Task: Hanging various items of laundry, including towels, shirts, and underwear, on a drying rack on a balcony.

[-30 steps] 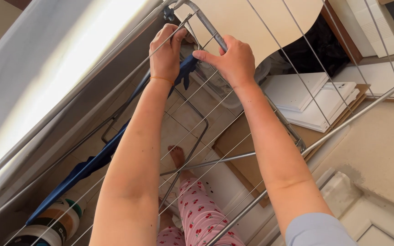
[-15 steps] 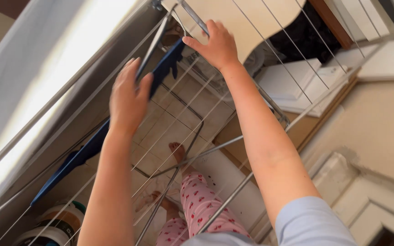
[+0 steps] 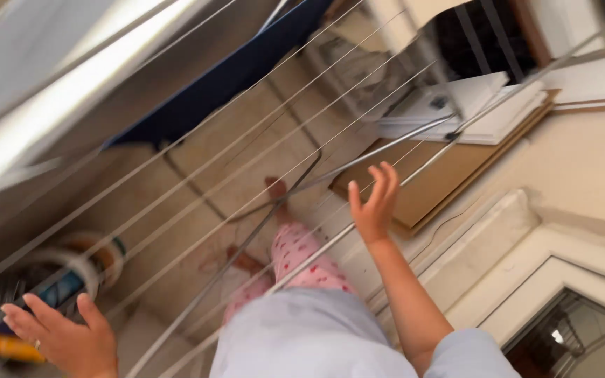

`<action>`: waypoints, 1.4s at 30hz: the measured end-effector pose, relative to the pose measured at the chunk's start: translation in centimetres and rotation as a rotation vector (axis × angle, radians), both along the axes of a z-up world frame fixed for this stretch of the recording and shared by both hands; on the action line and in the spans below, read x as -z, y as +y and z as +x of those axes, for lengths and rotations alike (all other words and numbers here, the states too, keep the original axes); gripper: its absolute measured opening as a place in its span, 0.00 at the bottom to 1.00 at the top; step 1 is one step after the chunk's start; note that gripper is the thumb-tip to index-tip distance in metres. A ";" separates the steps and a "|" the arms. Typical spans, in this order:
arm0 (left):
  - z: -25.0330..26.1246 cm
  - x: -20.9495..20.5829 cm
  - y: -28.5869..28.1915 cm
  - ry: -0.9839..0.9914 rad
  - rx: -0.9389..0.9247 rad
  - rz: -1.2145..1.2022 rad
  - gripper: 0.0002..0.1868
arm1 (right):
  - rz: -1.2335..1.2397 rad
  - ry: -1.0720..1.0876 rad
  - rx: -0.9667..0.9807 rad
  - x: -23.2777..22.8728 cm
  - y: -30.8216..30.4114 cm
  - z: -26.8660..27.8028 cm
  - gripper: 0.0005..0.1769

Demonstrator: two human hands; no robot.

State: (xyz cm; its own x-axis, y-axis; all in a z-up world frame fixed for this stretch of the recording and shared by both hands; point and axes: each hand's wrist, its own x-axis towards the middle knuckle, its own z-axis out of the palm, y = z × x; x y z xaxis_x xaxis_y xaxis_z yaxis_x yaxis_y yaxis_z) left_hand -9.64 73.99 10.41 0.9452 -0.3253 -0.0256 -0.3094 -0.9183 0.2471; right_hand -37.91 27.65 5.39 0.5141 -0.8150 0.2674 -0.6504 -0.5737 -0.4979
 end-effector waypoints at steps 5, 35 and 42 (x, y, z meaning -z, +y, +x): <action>-5.9 0.9 13.2 0.041 -0.304 0.113 0.45 | 0.042 0.077 -0.413 -0.1 15.2 0.8 0.32; -10.9 1.7 17.4 0.260 -0.391 0.083 0.50 | -0.044 0.290 -0.608 -0.5 21.4 2.4 0.33; -10.9 2.4 17.6 0.318 -0.412 0.081 0.53 | -0.023 0.253 -0.648 -2.0 20.8 1.9 0.38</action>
State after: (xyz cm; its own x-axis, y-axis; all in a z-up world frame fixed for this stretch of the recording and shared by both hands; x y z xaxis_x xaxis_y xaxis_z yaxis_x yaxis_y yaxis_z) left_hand -20.54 91.63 8.03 0.9357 0.0869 -0.3420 0.1605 -0.9679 0.1932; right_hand -35.97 48.47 7.37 0.9439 -0.3182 0.0888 -0.2675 -0.8939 -0.3596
